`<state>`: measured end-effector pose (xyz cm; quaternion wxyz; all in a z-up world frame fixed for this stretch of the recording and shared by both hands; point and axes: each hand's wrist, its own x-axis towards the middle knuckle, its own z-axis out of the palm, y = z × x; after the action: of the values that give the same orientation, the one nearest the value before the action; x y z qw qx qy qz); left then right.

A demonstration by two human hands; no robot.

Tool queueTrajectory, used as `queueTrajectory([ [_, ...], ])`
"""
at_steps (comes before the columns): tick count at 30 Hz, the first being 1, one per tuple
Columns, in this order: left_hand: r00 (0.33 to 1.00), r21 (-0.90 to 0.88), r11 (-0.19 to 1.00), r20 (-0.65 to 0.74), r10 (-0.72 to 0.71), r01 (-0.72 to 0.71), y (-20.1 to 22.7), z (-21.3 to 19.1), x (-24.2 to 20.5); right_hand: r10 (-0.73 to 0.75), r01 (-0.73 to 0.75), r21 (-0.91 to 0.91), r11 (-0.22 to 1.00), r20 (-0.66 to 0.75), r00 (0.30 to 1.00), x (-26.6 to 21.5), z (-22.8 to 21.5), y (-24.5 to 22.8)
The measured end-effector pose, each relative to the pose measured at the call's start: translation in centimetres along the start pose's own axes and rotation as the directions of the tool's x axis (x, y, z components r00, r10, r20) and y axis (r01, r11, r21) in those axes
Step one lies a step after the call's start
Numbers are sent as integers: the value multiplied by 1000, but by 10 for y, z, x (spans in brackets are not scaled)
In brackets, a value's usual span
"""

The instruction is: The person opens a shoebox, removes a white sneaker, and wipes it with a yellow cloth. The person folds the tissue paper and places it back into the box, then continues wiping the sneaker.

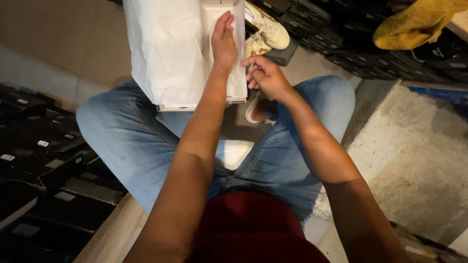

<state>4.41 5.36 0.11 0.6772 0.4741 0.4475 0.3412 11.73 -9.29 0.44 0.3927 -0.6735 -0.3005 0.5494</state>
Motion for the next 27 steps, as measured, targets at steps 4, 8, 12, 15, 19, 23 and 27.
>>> queueTrajectory([
  [4,986,123,988,153,72,-92,-2,2,9,3,-3,7,1000,1,1000,-1,-1,-3],
  [8,983,181,978,168,73,-104,5,-2,3,-11,11,-3,1000,10,1000,1,-1,-1],
  [12,996,89,995,78,43,-50,4,2,-2,-20,20,-1,1000,6,1000,1,0,-2],
  [15,982,206,979,184,-43,4,6,2,3,-52,52,-26,998,21,998,0,-2,-3],
  [19,993,257,966,103,-50,22,6,-8,-11,20,-20,-31,999,0,1000,-2,-3,0],
  [23,968,141,965,-154,-198,220,-6,-22,-35,44,-44,-18,999,13,999,2,-3,4],
  [27,862,76,860,-108,-495,504,-22,-18,-56,18,-18,-25,1000,21,1000,3,-2,4],
])
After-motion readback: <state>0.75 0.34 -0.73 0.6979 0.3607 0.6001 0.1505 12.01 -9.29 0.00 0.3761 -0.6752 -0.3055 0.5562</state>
